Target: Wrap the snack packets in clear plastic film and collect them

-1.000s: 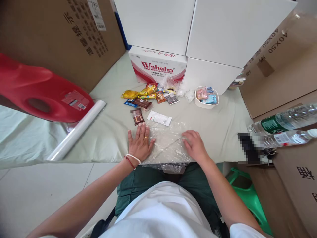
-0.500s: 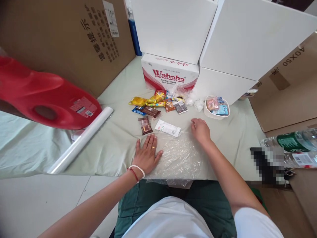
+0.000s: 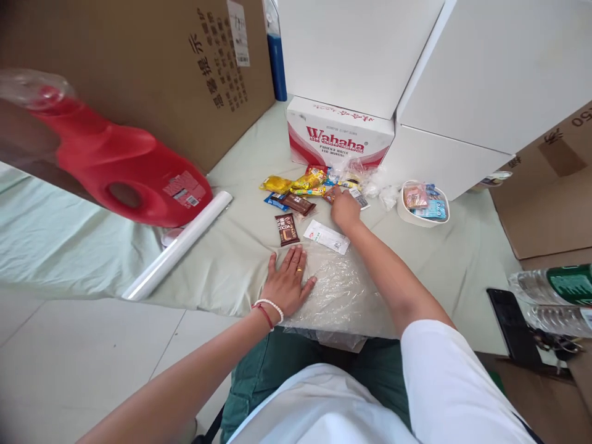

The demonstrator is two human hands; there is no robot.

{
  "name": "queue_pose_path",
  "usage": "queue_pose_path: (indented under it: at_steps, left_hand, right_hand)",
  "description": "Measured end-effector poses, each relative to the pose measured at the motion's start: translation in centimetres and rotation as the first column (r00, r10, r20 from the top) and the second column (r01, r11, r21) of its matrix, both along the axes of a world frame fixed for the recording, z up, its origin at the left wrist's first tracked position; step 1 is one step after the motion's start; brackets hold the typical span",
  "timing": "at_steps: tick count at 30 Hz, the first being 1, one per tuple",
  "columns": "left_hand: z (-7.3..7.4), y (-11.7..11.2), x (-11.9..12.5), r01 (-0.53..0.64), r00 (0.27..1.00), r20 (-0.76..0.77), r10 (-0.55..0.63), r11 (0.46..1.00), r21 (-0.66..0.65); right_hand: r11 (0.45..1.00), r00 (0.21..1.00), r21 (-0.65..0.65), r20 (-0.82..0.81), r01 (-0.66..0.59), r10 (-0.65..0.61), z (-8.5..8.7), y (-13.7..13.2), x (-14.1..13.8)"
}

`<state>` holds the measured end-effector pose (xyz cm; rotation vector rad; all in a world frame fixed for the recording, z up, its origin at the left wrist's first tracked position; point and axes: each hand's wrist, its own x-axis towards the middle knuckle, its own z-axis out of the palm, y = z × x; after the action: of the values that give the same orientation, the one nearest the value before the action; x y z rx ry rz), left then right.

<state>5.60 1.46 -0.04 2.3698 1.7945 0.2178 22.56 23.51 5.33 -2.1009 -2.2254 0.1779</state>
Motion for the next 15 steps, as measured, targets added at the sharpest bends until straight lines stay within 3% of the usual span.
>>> queue_pose_path:
  at_steps: [5, 8, 12, 15]
  left_hand:
    - [0.2, 0.0, -0.1, 0.001, 1.000, -0.007, -0.001, 1.000, 0.003]
    - [0.4, 0.0, 0.0, 0.005, 1.000, -0.021, -0.004, 1.000, 0.012]
    - [0.6, 0.0, 0.1, 0.007, 0.999, -0.034, -0.007, 1.000, 0.011]
    - [0.6, 0.0, 0.1, 0.007, 0.999, -0.033, -0.006, 1.000, 0.014]
  right_hand:
    - [0.997, 0.979, 0.078, -0.202, -0.015, 0.031, 2.0, -6.1, 6.1]
    - [0.977, 0.881, 0.051, -0.425, -0.208, 0.210, 3.0, -11.0, 8.9]
    - [0.840, 0.714, -0.048, -0.554, -0.540, 0.427, 2.8, -17.0, 9.2]
    - [0.762, 0.721, -0.159, -0.489, -0.627, 0.491, 1.9, -19.1, 8.1]
